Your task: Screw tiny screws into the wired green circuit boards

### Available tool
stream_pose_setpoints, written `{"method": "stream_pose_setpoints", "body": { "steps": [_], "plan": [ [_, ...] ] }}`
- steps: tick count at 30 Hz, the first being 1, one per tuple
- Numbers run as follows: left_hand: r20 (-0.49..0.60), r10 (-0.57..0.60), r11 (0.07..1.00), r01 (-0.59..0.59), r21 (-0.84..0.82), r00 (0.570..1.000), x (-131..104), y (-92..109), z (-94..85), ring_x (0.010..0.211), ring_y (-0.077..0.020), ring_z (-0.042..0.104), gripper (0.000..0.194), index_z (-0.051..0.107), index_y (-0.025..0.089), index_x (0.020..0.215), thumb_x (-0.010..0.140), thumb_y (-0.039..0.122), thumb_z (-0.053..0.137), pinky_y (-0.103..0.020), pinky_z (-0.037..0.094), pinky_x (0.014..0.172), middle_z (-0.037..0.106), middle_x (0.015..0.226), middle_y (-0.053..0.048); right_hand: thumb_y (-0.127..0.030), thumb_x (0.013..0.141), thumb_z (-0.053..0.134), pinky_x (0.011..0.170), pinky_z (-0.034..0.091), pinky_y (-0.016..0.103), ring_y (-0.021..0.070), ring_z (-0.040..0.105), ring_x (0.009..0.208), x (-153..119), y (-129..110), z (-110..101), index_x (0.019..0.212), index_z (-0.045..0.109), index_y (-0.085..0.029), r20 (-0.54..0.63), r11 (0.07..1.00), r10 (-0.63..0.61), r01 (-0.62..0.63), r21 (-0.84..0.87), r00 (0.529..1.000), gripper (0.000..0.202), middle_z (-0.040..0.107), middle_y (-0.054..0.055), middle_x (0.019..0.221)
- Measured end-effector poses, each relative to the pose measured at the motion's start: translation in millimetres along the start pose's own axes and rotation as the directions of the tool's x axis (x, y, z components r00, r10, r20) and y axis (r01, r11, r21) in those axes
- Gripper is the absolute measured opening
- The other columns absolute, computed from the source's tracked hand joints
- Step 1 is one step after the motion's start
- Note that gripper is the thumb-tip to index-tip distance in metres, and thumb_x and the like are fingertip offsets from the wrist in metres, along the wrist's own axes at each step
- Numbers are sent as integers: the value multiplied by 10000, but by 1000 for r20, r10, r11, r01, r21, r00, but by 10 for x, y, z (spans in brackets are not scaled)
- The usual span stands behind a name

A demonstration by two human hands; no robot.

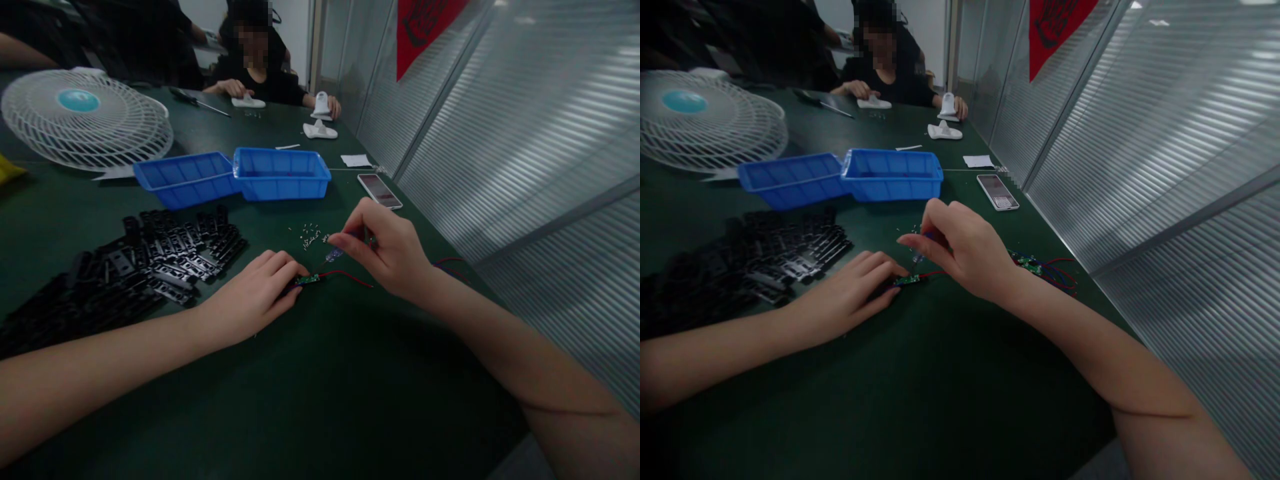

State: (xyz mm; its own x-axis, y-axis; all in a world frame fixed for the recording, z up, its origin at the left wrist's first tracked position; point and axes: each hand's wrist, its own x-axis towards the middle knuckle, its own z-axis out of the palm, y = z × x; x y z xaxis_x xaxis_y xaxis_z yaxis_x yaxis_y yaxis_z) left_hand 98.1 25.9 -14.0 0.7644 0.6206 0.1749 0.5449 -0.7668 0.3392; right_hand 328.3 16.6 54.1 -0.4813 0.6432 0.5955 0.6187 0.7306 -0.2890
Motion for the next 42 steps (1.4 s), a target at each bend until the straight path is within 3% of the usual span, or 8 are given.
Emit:
{"method": "stream_pose_setpoints", "body": {
  "steps": [6,9,13,18,24,32,38,42],
  "plan": [
    [-9,2,1000,-2,11,1000,-6,-22,21,997,-222,472,229,512,202,1132,952,307,418,-390,416,883,522,1098,-64,-391,981,315,571,259,289,114,373,543,-2,-16,-36,666,509,-189,185,978,59,-19,-208,981,421,391,-25,556],
    [-9,12,1000,-12,21,1000,0,-25,31,1007,-221,467,226,509,191,1124,953,306,415,-384,415,892,516,1103,-68,-312,966,289,659,349,295,147,486,692,1,-53,-38,948,566,-162,215,995,37,-15,-102,976,316,537,22,747],
    [-9,13,999,-12,36,1000,5,-21,26,1015,-220,459,221,505,186,1112,956,311,410,-382,414,894,508,1105,-69,-195,929,296,719,390,298,139,509,711,-11,-80,-5,1197,418,-128,214,999,-20,9,52,977,302,544,23,831],
    [-9,16,999,-16,32,1000,5,-18,18,980,-210,467,217,503,192,1117,958,309,414,-370,420,867,514,1060,-58,-290,979,359,726,354,277,104,476,640,-22,-57,26,949,507,-161,205,999,-34,40,-26,978,199,557,-9,757],
    [-9,11,1000,-10,18,1000,-2,-18,16,982,-211,470,224,501,197,1132,960,308,410,-374,417,872,515,1078,-60,-460,958,379,805,274,348,122,456,634,-22,4,9,655,534,-187,138,959,56,-14,-283,989,437,482,-28,592],
    [-12,8,1000,-8,4,1000,-1,-23,23,995,-217,468,224,501,192,1132,954,296,417,-381,416,879,510,1084,-66,-206,948,264,850,246,376,158,541,863,-21,-97,27,1087,559,-195,89,968,157,-136,-210,984,327,628,10,901],
    [-1,5,1000,-5,12,1000,-7,-18,10,986,-220,464,217,502,194,1123,952,296,418,-390,413,875,509,1073,-64,-245,985,281,871,241,376,131,565,758,-26,-96,48,1014,557,-167,99,974,118,-96,-203,988,289,638,3,826],
    [2,-2,1000,2,11,1000,-6,-22,23,979,-222,463,215,501,196,1122,954,295,409,-392,415,869,510,1066,-64,-435,967,390,882,233,372,117,560,687,-20,-10,27,749,599,-188,87,962,62,-37,-272,994,390,609,-32,678]
  ]
}}
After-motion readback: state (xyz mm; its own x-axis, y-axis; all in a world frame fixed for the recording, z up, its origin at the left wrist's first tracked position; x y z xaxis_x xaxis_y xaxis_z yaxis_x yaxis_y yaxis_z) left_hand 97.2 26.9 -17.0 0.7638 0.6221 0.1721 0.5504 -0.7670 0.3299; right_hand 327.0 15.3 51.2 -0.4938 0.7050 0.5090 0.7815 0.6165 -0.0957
